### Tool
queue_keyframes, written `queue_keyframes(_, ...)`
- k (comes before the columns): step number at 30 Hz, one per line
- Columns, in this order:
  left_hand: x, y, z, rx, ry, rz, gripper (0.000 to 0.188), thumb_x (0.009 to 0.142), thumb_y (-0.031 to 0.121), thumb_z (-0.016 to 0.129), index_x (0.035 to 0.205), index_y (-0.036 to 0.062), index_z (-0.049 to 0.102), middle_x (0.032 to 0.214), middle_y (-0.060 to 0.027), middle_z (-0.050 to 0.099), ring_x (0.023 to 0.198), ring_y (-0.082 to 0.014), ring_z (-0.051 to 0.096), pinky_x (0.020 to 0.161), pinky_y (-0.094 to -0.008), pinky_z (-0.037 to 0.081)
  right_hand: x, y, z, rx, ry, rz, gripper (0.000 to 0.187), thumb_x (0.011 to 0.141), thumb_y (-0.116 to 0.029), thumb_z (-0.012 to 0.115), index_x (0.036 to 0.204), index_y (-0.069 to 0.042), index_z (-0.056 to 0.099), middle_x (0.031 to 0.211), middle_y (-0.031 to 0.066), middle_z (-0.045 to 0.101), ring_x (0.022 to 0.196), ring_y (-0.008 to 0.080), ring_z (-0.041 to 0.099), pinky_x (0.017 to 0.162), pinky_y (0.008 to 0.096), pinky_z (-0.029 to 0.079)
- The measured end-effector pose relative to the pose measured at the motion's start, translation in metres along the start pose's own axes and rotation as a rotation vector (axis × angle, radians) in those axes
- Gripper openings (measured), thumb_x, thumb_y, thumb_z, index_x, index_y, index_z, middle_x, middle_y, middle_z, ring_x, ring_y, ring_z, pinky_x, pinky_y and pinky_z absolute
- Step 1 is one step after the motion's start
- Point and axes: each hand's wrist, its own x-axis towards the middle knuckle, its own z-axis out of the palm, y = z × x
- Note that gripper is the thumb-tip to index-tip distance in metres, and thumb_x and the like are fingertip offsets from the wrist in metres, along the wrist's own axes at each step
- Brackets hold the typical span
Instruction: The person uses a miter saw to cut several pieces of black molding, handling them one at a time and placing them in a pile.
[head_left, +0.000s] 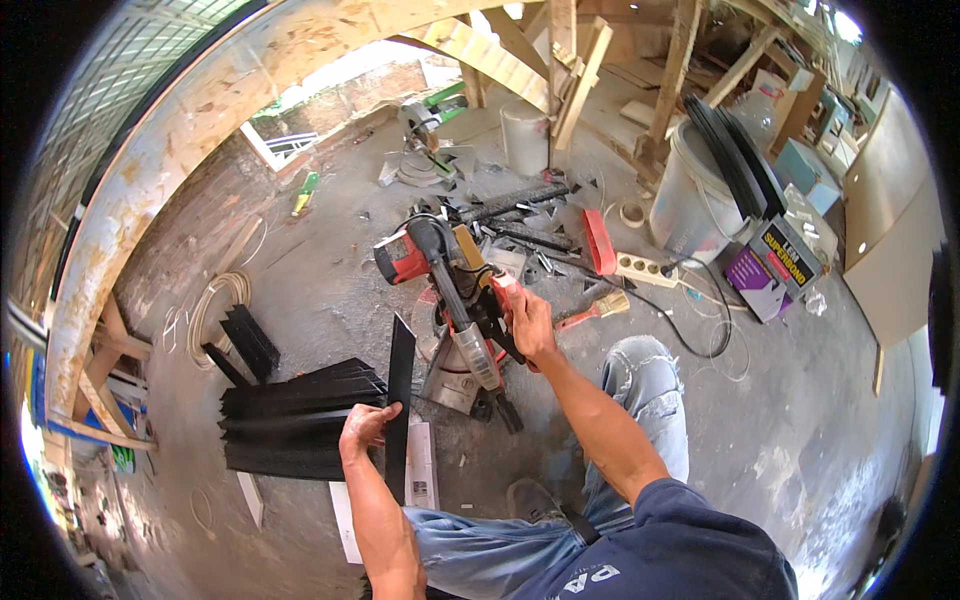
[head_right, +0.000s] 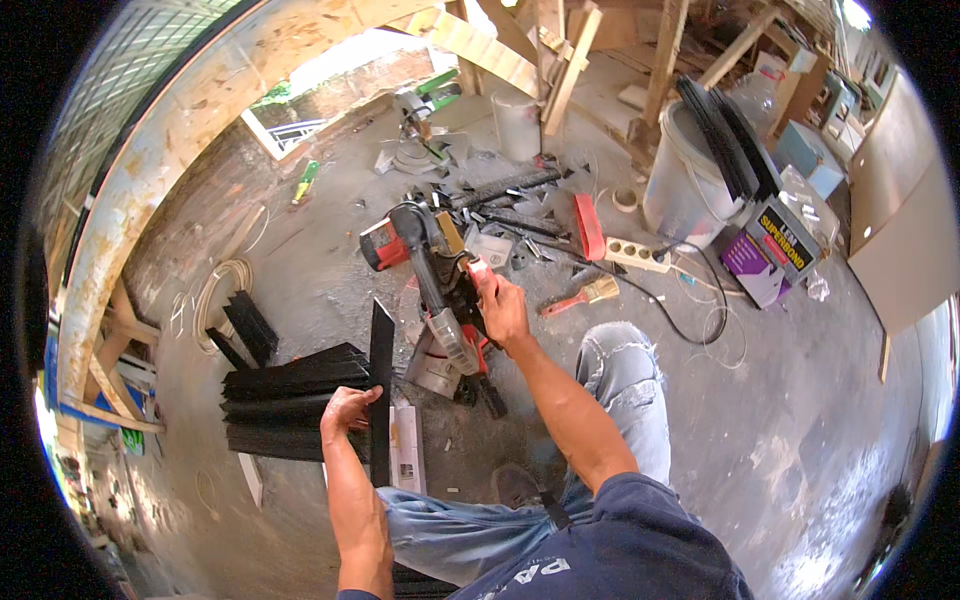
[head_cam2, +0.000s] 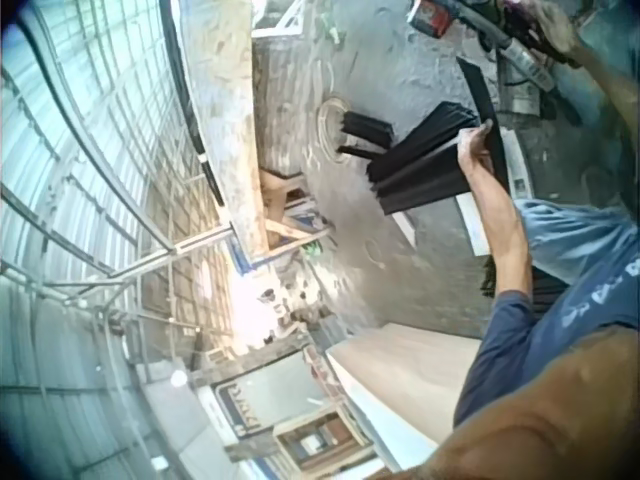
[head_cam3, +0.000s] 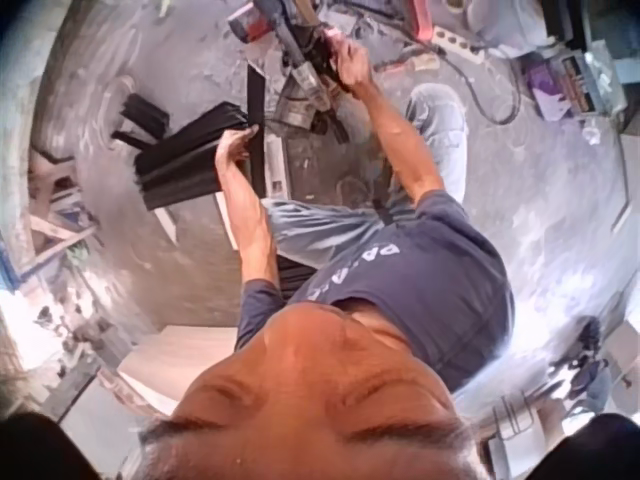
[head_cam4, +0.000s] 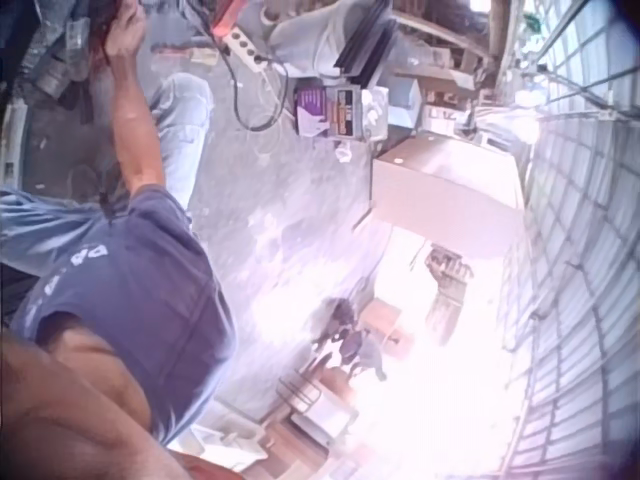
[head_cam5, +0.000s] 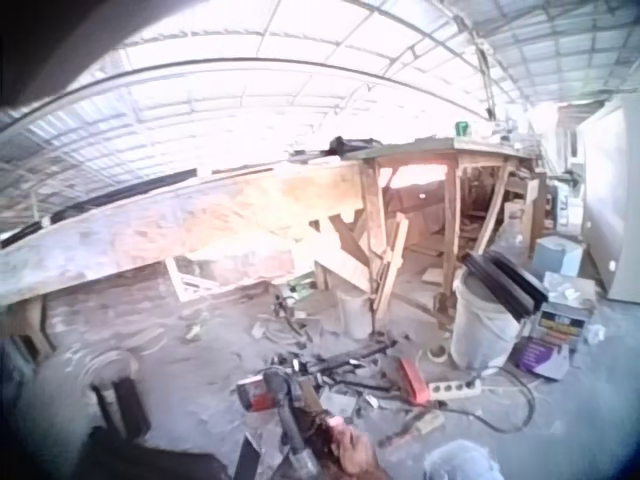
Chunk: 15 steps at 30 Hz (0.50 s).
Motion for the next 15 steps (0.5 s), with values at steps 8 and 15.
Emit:
queue_keyframes(8,-0.004,-0.01,-0.019,-0.093,0.085,0.174,0.064,0.074,0.059,0.08,0.092,-0.0025,0.076,0.068,-0.007,0.063,0.059,-0.0176,0.065,0.054,-0.0331,0.055,0.109,-0.082,0.02,-0.294,-0.128,0.196,0.07,0.096,-0.058,0.042,0.104,0.007,0.068,0.107,0.0308,0.067,0.106,0.0464,0.063,0.092,0.0499,0.048)
queue_keyframes(15,-0.038,0.0,-0.034,-0.157,0.184,0.231,0.063,0.074,0.06,0.079,0.083,-0.0024,0.074,0.067,-0.0063,0.062,0.057,-0.0147,0.063,0.052,-0.0285,0.054,0.176,-0.112,0.039,-0.343,-0.236,-0.001,0.051,0.091,-0.038,0.057,0.104,0.011,0.067,0.107,0.0305,0.067,0.1,0.0411,0.068,0.09,0.0459,0.051)
